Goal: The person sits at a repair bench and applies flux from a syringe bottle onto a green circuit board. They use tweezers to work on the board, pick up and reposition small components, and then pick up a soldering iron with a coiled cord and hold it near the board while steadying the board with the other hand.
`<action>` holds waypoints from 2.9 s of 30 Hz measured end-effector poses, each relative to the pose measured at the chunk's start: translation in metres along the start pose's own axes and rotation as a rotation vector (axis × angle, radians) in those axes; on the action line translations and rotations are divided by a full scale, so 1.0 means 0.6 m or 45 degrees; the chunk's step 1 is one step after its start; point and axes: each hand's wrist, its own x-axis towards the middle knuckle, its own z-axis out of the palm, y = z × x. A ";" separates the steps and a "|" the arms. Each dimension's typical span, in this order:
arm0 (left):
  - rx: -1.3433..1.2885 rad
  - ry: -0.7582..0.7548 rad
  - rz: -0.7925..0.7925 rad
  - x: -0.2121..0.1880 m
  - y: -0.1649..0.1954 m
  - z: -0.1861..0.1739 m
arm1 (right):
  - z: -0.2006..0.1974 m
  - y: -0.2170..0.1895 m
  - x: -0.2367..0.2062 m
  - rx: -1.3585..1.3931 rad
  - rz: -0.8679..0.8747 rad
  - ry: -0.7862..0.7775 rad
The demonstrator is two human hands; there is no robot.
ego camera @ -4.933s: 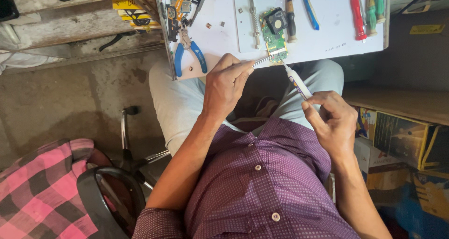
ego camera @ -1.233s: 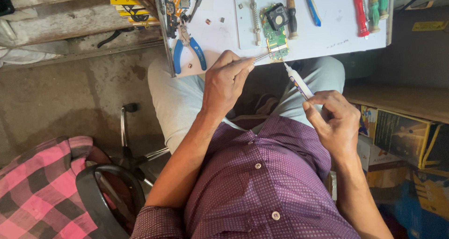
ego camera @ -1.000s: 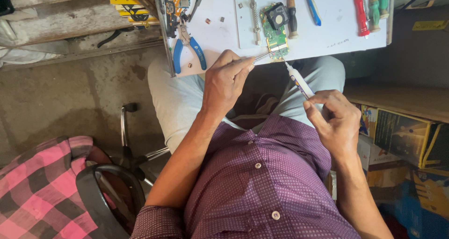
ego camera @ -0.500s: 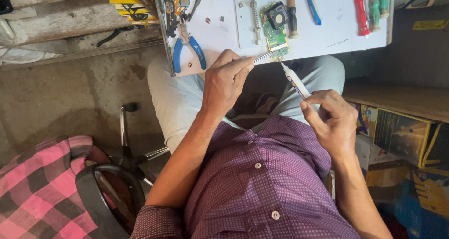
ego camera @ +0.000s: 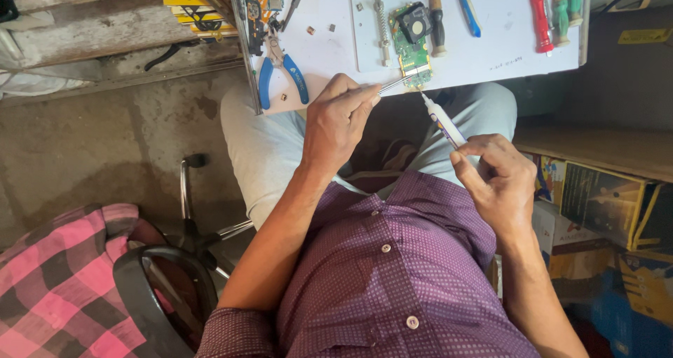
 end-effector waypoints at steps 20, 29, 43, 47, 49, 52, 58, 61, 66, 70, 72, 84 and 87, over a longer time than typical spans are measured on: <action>0.004 0.007 0.000 0.000 -0.001 0.002 | 0.000 -0.002 0.004 -0.005 -0.020 -0.008; 0.016 0.009 0.013 0.001 -0.001 0.001 | 0.003 0.000 0.006 -0.007 -0.040 -0.002; 0.005 0.007 0.012 0.000 -0.001 0.000 | 0.003 0.003 0.006 -0.015 -0.042 0.002; 0.016 0.003 0.017 -0.001 -0.001 -0.001 | 0.003 0.002 0.007 -0.013 -0.024 -0.015; 0.019 0.005 0.018 -0.001 -0.001 -0.001 | 0.003 0.002 0.007 -0.027 -0.040 -0.011; 0.012 0.007 0.005 -0.001 0.000 0.000 | 0.003 0.002 0.006 -0.029 -0.040 -0.007; 0.015 0.003 0.005 -0.001 0.000 -0.001 | 0.001 0.001 0.005 -0.030 -0.040 -0.011; 0.013 0.002 0.005 -0.001 0.000 -0.001 | 0.001 0.000 0.005 -0.048 -0.036 -0.008; -0.004 0.010 0.002 -0.001 -0.001 0.000 | 0.000 -0.001 0.004 -0.067 -0.039 -0.012; 0.015 0.004 -0.002 0.001 -0.002 0.001 | -0.001 0.005 0.003 -0.043 -0.015 -0.014; 0.023 -0.002 -0.016 0.002 -0.003 0.001 | -0.002 0.013 0.000 -0.030 0.000 -0.017; -0.017 -0.003 -0.017 0.006 0.006 -0.008 | -0.012 0.072 -0.009 1.289 0.357 0.076; -0.002 0.005 -0.072 0.002 0.012 -0.016 | -0.012 0.073 -0.008 1.375 0.400 0.096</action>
